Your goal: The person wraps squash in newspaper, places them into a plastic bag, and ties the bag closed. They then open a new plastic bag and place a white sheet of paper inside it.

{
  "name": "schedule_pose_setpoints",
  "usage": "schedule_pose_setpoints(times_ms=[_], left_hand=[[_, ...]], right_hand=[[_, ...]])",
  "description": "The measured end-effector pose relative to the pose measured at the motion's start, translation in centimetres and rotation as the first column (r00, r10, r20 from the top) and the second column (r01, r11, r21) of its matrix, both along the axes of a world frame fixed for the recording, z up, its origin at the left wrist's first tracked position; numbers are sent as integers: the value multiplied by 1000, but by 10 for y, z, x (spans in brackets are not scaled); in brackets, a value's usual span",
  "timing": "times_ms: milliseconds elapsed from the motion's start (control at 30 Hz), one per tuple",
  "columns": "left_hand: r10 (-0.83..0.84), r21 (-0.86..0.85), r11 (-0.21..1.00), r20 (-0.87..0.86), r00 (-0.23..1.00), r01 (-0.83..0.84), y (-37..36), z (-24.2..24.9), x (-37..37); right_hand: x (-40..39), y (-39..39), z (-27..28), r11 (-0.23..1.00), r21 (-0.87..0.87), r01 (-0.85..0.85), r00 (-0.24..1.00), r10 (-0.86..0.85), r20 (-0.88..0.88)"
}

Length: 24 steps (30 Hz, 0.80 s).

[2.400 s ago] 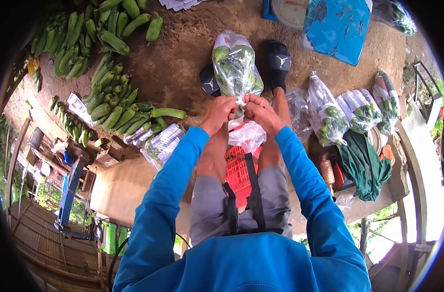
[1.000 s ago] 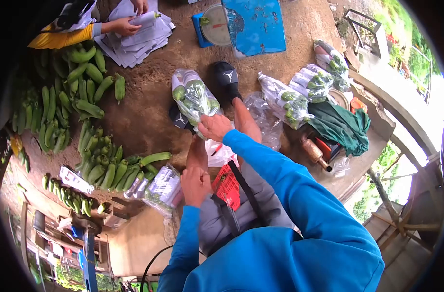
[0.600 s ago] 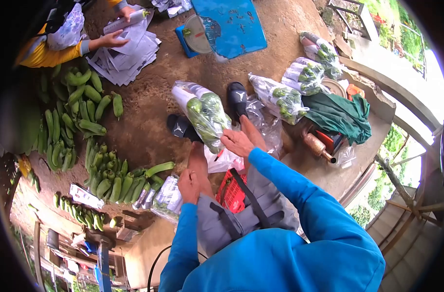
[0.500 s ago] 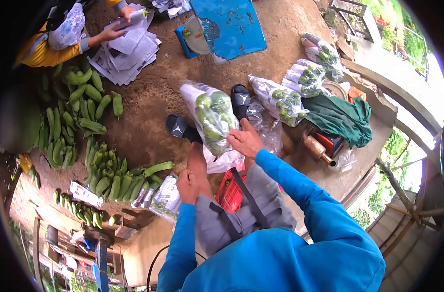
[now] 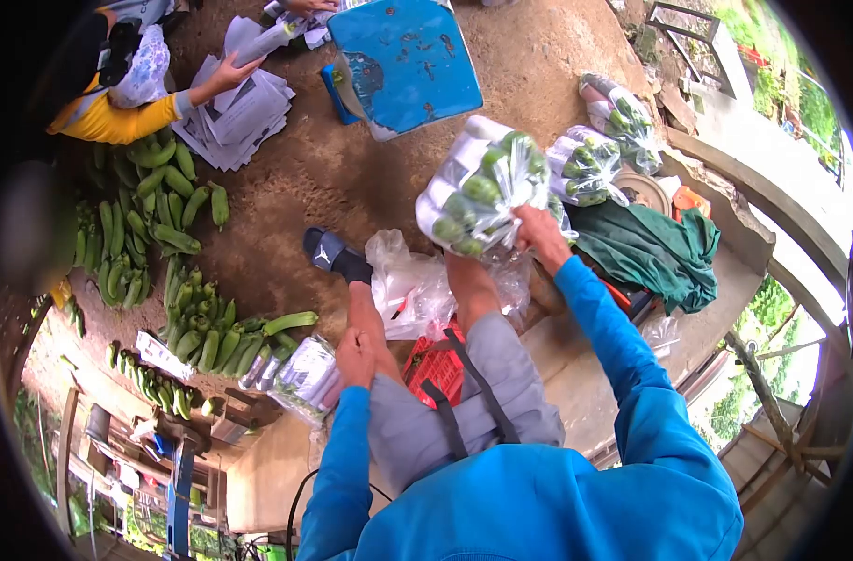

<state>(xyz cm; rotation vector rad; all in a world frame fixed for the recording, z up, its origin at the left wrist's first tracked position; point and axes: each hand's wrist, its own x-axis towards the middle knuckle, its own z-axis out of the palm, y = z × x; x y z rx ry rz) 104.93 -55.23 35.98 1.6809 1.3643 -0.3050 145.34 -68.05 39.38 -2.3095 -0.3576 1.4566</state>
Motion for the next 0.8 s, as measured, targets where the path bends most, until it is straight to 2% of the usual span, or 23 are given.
schedule_pose_setpoints(times_ms=[67,133,200,233,267,333,400,467,533,567,600,667,733,767,800], left_hand=[[-13,14,1000,-35,999,14,-6,-1,5],[-88,-3,996,-91,992,88,-11,-3,10],[-89,13,996,-108,990,91,-19,-5,15],[-92,24,995,-125,988,96,-22,-7,18],[-86,32,995,-130,988,91,-25,-9,20],[-93,38,994,-137,986,99,-31,-10,21],[-95,50,993,-155,983,104,-34,-12,23],[-95,58,993,-179,979,107,-39,-11,25],[-52,32,998,-177,983,58,-41,-10,27],[-47,28,998,-198,979,54,-43,-10,28],[-51,38,997,-199,979,60,-45,-8,31],[-50,46,997,-203,978,61,-50,-7,36],[-88,65,992,-235,968,106,-54,-10,39],[-79,56,994,-243,967,95,-57,-10,38],[-105,51,991,-291,951,125,-58,-14,37]], right_hand=[[37,-19,-15,985,26,170,984,-171,48],[74,-27,-15,984,90,152,984,-160,80],[109,-28,-8,993,73,95,990,-102,95],[127,-36,-17,998,24,-64,986,60,154],[150,-39,-30,985,-100,140,990,-136,46],[186,-53,-43,989,-87,120,990,-112,82],[219,-69,-59,935,-71,348,936,-350,-17],[247,-89,-71,888,-47,457,886,-459,-64],[269,-101,-86,812,-106,574,808,-583,-89],[275,-111,-93,809,-47,586,801,-587,-115],[279,-114,-93,783,-63,619,774,-622,-120],[296,-133,-102,807,-97,582,800,-590,-113],[320,-174,-128,738,-146,659,735,-673,-83],[337,-203,-146,712,-259,653,733,-680,-22],[337,-203,-148,717,-267,644,740,-673,-20]])
